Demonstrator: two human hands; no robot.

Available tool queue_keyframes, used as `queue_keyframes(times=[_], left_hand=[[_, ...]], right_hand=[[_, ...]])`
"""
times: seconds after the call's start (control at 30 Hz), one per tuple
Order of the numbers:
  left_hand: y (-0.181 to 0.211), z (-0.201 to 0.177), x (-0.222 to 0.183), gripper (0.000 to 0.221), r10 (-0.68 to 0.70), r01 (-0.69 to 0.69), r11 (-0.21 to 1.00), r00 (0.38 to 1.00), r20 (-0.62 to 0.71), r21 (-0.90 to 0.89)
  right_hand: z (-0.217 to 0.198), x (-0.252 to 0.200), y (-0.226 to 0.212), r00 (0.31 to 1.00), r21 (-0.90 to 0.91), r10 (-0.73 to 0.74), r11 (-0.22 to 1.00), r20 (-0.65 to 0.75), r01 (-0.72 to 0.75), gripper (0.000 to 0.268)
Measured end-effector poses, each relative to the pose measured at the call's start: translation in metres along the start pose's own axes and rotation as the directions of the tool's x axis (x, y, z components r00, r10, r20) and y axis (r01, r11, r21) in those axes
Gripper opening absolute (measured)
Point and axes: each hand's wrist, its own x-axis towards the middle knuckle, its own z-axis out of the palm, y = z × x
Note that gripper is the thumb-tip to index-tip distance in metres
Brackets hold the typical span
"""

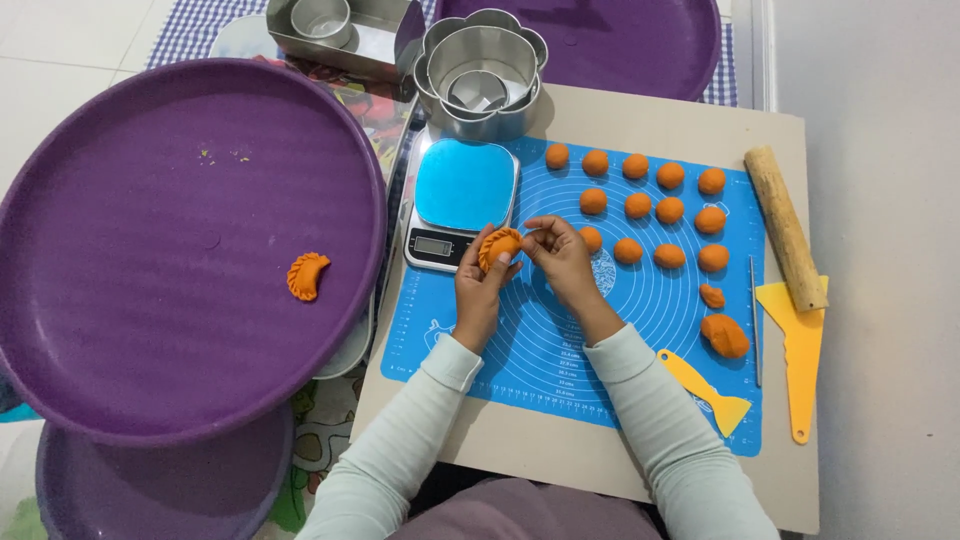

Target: Forming and patterning individual pastries from pre-portioned dough balls using a rolling pin and shaping tools.

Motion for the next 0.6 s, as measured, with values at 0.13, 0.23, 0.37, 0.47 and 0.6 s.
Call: queue_keyframes(times=[0.13,0.23,0.37,0.47,0.6], left_hand=[[0.006,-0.003,0.004,0.055,0.025,-0.025,1.000,0.999,-0.038,-0.007],[0.021,-0.015,0.002,0.052,0.107,-0.109,0.994,0.987,-0.119,-0.016],[0.059,-0.043,0.007,0.049,0.206,-0.205,0.978,0.962,-0.178,0.027],[0.097,-0.068,0.012,0.047,0.274,-0.263,0.961,0.946,-0.170,0.085],[0.142,-0.125,0.040,0.041,0.277,-0.207,0.900,0.951,-0.136,0.384]], right_hand=[[-0.006,0.005,0.012,0.999,0.000,-0.041,0.999,-0.005,0.041,0.041],[-0.009,0.007,0.025,0.997,0.083,-0.067,0.995,0.042,0.064,0.054],[-0.012,0.009,0.040,0.992,0.025,-0.062,0.998,0.107,0.059,0.052],[-0.009,0.004,0.037,0.989,-0.029,-0.050,0.998,0.137,0.054,0.045],[-0.007,0.003,0.024,0.992,-0.085,-0.033,0.995,0.123,0.044,0.037]])
